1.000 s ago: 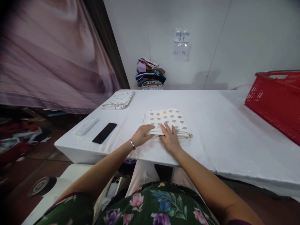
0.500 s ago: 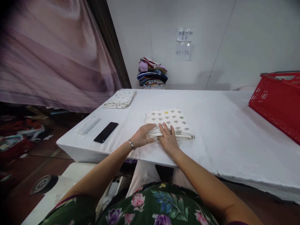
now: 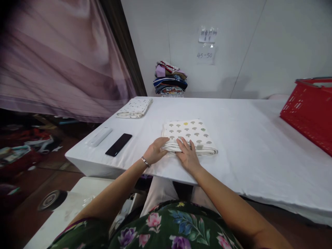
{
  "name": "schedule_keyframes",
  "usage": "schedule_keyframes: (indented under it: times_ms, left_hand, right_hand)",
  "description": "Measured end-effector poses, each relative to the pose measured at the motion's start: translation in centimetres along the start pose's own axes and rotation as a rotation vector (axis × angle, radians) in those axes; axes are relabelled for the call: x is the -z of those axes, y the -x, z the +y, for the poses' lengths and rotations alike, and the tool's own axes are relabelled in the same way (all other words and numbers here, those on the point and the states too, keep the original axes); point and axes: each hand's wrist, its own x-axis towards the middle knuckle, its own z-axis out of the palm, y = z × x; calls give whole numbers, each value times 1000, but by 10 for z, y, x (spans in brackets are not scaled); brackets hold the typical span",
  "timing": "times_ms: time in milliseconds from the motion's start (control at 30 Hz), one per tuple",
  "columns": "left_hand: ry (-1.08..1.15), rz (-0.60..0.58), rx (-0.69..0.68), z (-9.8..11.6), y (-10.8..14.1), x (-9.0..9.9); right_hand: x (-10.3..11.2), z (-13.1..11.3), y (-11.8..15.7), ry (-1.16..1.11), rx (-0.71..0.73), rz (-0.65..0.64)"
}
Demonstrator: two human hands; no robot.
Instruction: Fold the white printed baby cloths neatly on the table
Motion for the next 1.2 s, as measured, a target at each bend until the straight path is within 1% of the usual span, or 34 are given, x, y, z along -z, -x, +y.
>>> schedule_keyframes:
  times_ms: [67,167,233,267,300,367,433,500,567,733,867,967,1033,1200]
  left_hand:
    - [-21,71,173,7,6,1]
    - [-41,147,530,20,18,-1]
    - [-25,155,727,29,25,-4]
    - [-20,144,791,33,28,-6]
    - [-21,121,826,37,30,-8]
    - [-48,58,823,42,31,-12]
    - [-83,15,779,44,29,-14]
    - [-103,-7,757,44,25,-17]
    - [-112,-22,766,43,23,-19]
    - [-69,-7,758,40,26,-20]
    - [-25,8,730,40,32,-19]
    - [-27,6,723,39,35,-18]
    - [-38,0,711,39,36,-19]
    - [-37,8,641,38,39,-21]
  right_hand:
    - [0,0,1,2,-5,5]
    - [1,0,1,16,-8,-1]
    - [1,0,1,25,-7,-11]
    - [2,-1,1,28,-7,-15]
    - [2,-1,0,30,-6,-22]
    - [4,-2,0,34,0,-36]
    - [6,-3,-1,33,7,-49]
    - [10,-4,-3,16,10,-63]
    - [15,-6,-6,-20,2,-82]
    - [24,-6,-17,-143,-27,-92]
    - [21,-1,-24,-154,0,-89]
    - [18,1,-23,-112,31,-119]
    - [16,1,-21,-114,42,-113]
    - [17,5,-20,-215,66,-76]
